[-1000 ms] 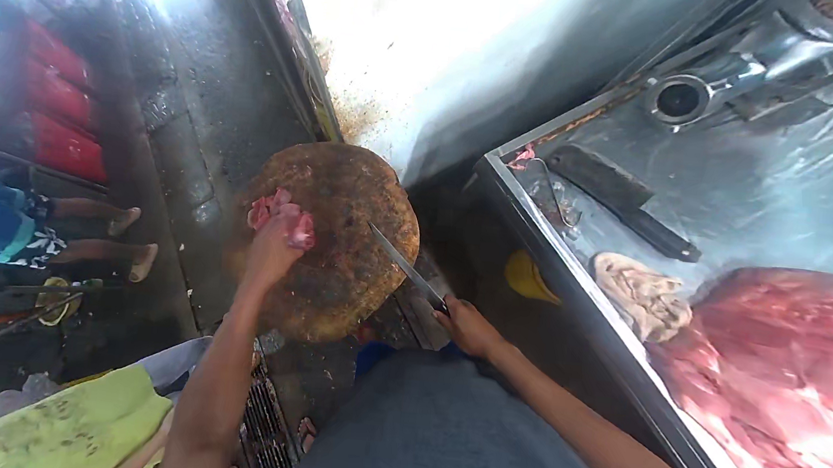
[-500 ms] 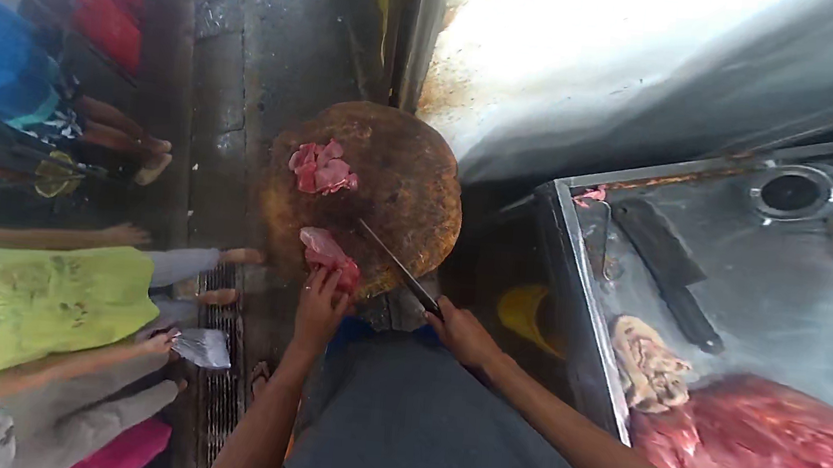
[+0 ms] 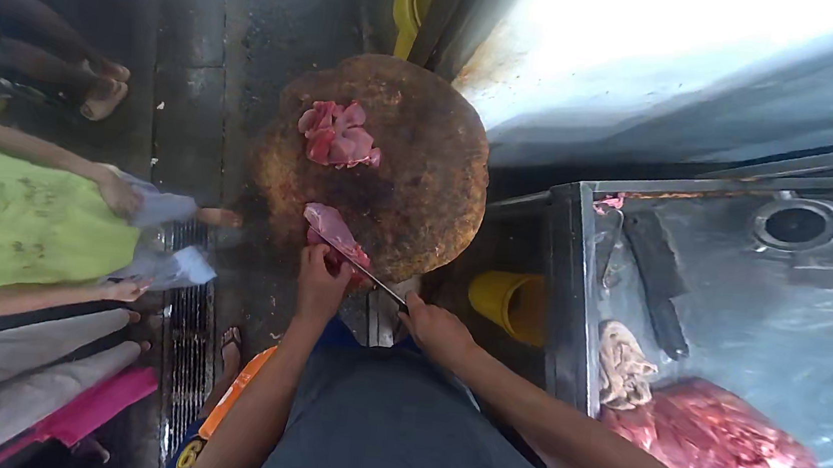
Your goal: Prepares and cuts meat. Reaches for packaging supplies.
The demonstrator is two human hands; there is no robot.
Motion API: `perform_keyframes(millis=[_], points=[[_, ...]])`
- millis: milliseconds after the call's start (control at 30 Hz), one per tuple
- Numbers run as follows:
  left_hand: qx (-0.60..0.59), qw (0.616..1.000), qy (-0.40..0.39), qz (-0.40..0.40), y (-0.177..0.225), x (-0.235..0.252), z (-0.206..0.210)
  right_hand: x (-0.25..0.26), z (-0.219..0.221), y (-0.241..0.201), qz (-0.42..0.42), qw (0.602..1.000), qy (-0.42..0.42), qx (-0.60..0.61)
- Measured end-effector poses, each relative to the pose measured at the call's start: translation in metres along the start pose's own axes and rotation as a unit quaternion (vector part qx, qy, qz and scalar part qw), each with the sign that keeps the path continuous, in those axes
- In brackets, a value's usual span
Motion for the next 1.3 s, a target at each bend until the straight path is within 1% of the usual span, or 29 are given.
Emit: perform_keyframes(millis=[67,200,333,400,467,533,600,667,767,800,867,933,1000,1067,1100,1167,1267,1300], points=[[0.004,1.0,0.014,-0.026,-0.002,0.003,0.001,-0.001,-0.006,-0.011,0.012,1.0,0.001,-0.006],[0.008,0.997,0.03,-0.065,0.001,0.007,0.0,0.008,-0.016,-0.032,0.008,1.0,0.027,0.005],[-0.012,0.997,0.035,-0.072,0.0,0.015,-0.003,0.026,-0.029,-0.071,-0.017,0.997,0.05,0.061],[-0.006,0.997,0.03,-0.076,-0.003,0.014,0.0,0.034,-0.025,-0.074,-0.023,0.995,0.064,0.078],[0.013,0.996,0.022,-0.08,-0.002,0.011,0.003,0.033,-0.012,-0.057,-0.017,0.995,0.06,0.072],[0.023,0.996,0.022,-0.081,-0.002,0.004,0.006,0.025,0.013,-0.023,0.003,0.997,0.033,0.069],[0.026,0.996,0.026,-0.077,-0.003,0.004,0.006,0.02,0.03,0.007,0.021,0.997,0.028,0.067],[0.02,0.995,0.033,-0.088,-0.005,0.003,0.006,0.018,0.034,0.017,0.003,0.997,0.033,0.064],[-0.026,0.987,0.101,-0.126,-0.008,-0.007,-0.007,0.008,0.013,0.018,-0.056,0.995,0.012,0.077],[-0.036,0.982,0.109,-0.15,-0.008,-0.015,-0.006,0.0,0.004,0.02,-0.075,0.993,0.011,0.094],[-0.03,0.981,0.089,-0.169,0.006,-0.022,0.004,-0.019,-0.016,0.03,-0.094,0.982,0.039,0.157],[0.007,0.985,0.05,-0.165,0.033,-0.016,0.022,-0.028,-0.03,0.048,-0.08,0.968,0.077,0.223],[0.094,0.983,0.03,-0.156,0.054,0.005,0.036,-0.02,-0.031,0.067,-0.048,0.959,0.105,0.259],[0.18,0.972,0.008,-0.151,0.058,0.031,0.046,-0.003,-0.019,0.085,-0.011,0.954,0.101,0.282],[0.199,0.968,-0.007,-0.151,0.057,0.041,0.047,0.005,-0.01,0.093,0.002,0.952,0.093,0.291],[0.17,0.974,-0.027,-0.15,0.057,0.053,0.033,0.016,0.009,0.108,0.015,0.953,0.077,0.292],[0.017,0.991,-0.046,-0.122,0.055,0.062,-0.012,0.02,0.035,0.119,0.024,0.956,0.059,0.287],[0.005,0.992,-0.072,-0.103,0.057,0.063,-0.023,0.02,0.042,0.122,0.028,0.956,0.058,0.286]])
Point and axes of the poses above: each hand's wrist, its own x-axis towards the middle knuckle, its own z-axis out of the palm, y = z × x, the point moved 8 cm from there along x, towards the middle knuckle, and after that the axes turned 13 degrees about z, right-handed, at the moved point
